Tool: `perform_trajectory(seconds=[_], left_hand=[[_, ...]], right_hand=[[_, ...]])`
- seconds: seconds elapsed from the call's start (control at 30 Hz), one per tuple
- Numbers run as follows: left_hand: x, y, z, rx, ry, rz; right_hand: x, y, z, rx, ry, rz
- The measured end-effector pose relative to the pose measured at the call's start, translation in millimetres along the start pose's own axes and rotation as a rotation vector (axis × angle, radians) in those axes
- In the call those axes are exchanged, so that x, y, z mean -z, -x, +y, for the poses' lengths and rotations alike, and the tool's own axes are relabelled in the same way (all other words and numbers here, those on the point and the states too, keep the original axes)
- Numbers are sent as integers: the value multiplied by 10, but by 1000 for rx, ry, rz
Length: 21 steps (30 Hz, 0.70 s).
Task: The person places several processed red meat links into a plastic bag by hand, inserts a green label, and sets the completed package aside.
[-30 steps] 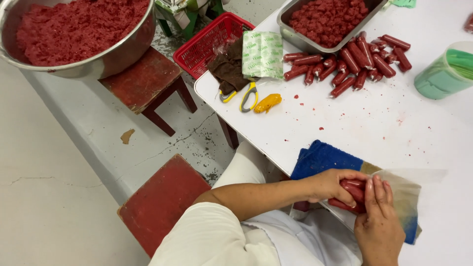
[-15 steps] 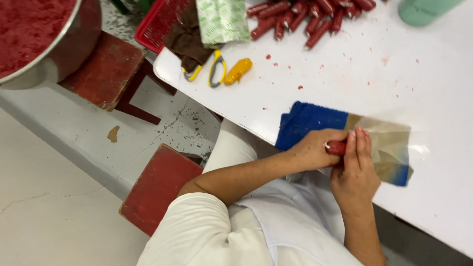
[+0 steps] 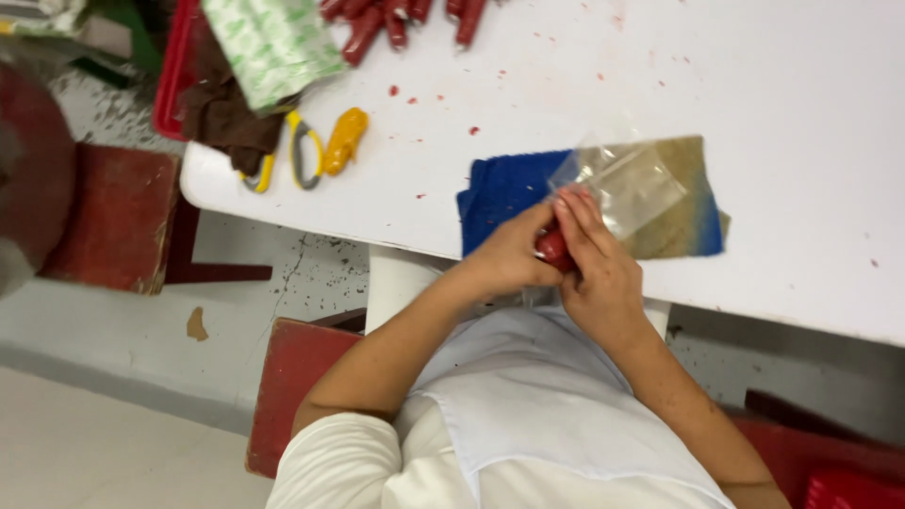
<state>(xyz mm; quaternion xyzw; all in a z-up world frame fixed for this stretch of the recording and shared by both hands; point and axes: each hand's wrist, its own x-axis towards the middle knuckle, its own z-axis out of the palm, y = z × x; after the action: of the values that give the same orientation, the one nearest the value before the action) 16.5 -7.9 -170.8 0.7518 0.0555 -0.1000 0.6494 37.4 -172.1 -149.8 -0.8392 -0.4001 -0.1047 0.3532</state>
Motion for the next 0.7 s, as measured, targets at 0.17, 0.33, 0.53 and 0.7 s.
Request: perform_trajectory(seconds=[0.17, 0.33, 0.53, 0.7], left_hand=[[158, 231, 141, 9, 1150, -291], [99, 166, 180, 54, 1146, -318], [-9, -77, 195, -128, 470, -101], [-15, -329, -2, -299, -270, 228]], right_hand=[[22, -28, -33, -52, -87, 18], [-2, -49, -226, -67, 31, -10], [-66, -22, -163, 25, 160, 12], [178, -136, -81, 392, -109, 153]])
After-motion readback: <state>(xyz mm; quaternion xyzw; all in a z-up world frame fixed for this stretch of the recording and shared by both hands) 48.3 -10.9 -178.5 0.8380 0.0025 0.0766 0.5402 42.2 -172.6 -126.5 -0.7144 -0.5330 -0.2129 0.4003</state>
